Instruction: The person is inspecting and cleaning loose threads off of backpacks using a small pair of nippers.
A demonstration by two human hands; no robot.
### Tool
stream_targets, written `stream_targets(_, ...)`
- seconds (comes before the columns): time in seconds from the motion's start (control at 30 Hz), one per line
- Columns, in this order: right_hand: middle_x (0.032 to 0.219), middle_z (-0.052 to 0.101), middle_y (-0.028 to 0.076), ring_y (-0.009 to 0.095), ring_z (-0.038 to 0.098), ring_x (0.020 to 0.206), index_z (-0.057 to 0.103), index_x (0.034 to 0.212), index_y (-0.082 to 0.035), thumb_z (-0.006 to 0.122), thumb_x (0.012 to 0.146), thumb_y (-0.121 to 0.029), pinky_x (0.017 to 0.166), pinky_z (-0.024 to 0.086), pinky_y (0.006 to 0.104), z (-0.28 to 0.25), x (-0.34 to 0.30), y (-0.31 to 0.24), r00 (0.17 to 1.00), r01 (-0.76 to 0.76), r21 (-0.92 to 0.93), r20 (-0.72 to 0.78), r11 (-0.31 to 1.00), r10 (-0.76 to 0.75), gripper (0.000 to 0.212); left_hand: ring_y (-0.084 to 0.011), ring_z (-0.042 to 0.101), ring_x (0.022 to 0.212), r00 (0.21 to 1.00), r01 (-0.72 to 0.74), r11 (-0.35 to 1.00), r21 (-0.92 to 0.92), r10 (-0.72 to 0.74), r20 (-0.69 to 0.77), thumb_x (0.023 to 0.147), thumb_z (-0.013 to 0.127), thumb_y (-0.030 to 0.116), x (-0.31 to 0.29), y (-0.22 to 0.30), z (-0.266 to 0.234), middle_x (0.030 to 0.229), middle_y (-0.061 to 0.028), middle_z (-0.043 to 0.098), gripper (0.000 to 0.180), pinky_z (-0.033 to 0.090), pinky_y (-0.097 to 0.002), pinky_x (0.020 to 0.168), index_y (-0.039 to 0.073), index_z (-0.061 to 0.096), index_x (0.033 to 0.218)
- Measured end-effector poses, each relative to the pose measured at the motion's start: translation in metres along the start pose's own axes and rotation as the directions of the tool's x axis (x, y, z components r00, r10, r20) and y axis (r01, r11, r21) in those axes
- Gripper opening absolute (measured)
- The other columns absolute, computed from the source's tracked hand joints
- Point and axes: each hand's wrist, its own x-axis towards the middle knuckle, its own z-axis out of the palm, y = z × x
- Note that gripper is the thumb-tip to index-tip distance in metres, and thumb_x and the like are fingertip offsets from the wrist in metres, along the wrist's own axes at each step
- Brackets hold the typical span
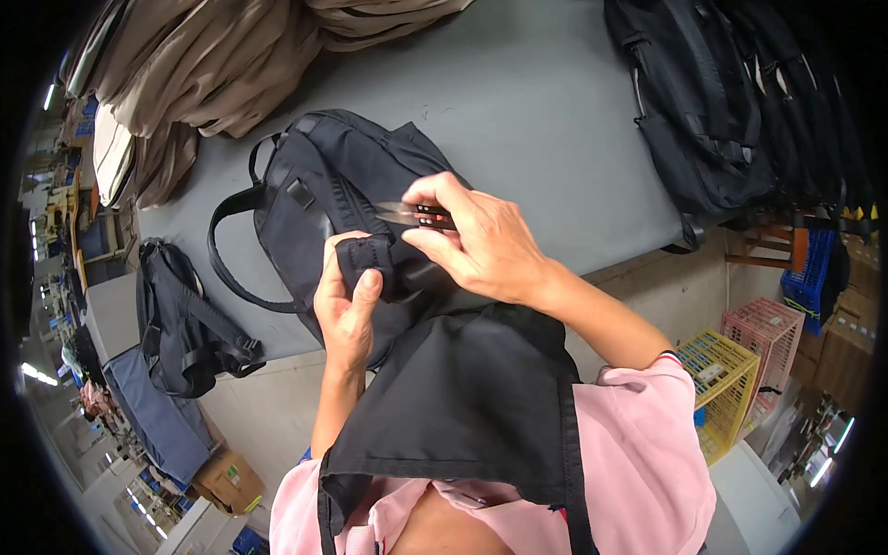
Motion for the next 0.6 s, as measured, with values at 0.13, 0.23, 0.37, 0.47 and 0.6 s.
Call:
stream_targets(0.13, 0.082, 0.055, 0.005, 0.024, 0.057, 0.066, 0.059, 0.093, -0.008, 0.066, 0.077, -0.014, 0.061, 0.045, 0.0352, -0.01, 0.005, -0.009, 0.973, 0.232, -0.259, 0.085, 0.938, -0.217, 0.019, -0.0218, 0.051, 0.093, 0.999, -0.027, 0.999, 0.024, 0.026, 0.022, 0.085, 0.064, 0.031, 0.003, 0.001, -0.001, 0.101, -0.01, 0.053, 0.038, 0.039, -0.031, 0.084, -0.004, 0.059, 0.1)
stream_targets(0.23, 0.081, 0.054, 0.004, 0.024, 0.056, 0.065, 0.061, 0.09, -0.008, 0.067, 0.075, -0.014, 0.061, 0.045, 0.0363, -0.015, 0.011, -0.008, 0.94, 0.342, -0.358, 0.139, 0.869, -0.313, 0.018, -0.0215, 0.051, 0.092, 1.0, -0.017, 0.998, 0.06, 0.016, 0.016, 0.084, 0.065, 0.03, 0.002, 0.003, 0.0, 0.101, -0.0099, 0.053, 0.038, 0.04, -0.0312, 0.083, -0.003, 0.059, 0.1)
stream_targets(0.37, 0.079, 0.054, 0.003, 0.022, 0.056, 0.063, 0.062, 0.09, -0.009, 0.069, 0.073, -0.016, 0.061, 0.045, 0.0364, -0.013, 0.011, -0.012, 0.915, 0.404, -0.408, 0.173, 0.818, -0.366, 0.019, -0.0214, 0.051, 0.092, 0.999, -0.017, 0.998, 0.06, 0.015, 0.033, 0.084, 0.065, 0.029, 0.003, 0.002, 0.001, 0.1, -0.0097, 0.053, 0.036, 0.04, -0.0314, 0.082, -0.003, 0.06, 0.1)
stream_targets(0.47, 0.076, 0.054, 0.003, 0.024, 0.056, 0.063, 0.062, 0.09, -0.008, 0.069, 0.073, -0.015, 0.061, 0.045, 0.0355, -0.012, 0.011, -0.006, 0.906, 0.423, -0.403, 0.167, 0.812, -0.389, 0.019, -0.0215, 0.052, 0.092, 0.999, -0.012, 0.999, 0.044, 0.011, 0.033, 0.083, 0.066, 0.028, 0.002, 0.001, 0.003, 0.1, -0.0097, 0.053, 0.035, 0.041, -0.0315, 0.082, -0.003, 0.06, 0.1)
stream_targets(0.6, 0.075, 0.059, 0.007, 0.023, 0.054, 0.06, 0.064, 0.089, -0.004, 0.069, 0.07, -0.004, 0.063, 0.047, 0.0344, -0.009, 0.005, -0.002, 0.953, 0.303, -0.256, 0.087, 0.918, -0.29, 0.02, -0.0218, 0.052, 0.091, 0.999, 0.013, 1.0, 0.023, -0.014, 0.03, 0.083, 0.066, 0.027, 0.002, 0.001, 0.004, 0.099, -0.01, 0.053, 0.035, 0.041, -0.032, 0.081, -0.003, 0.06, 0.099)
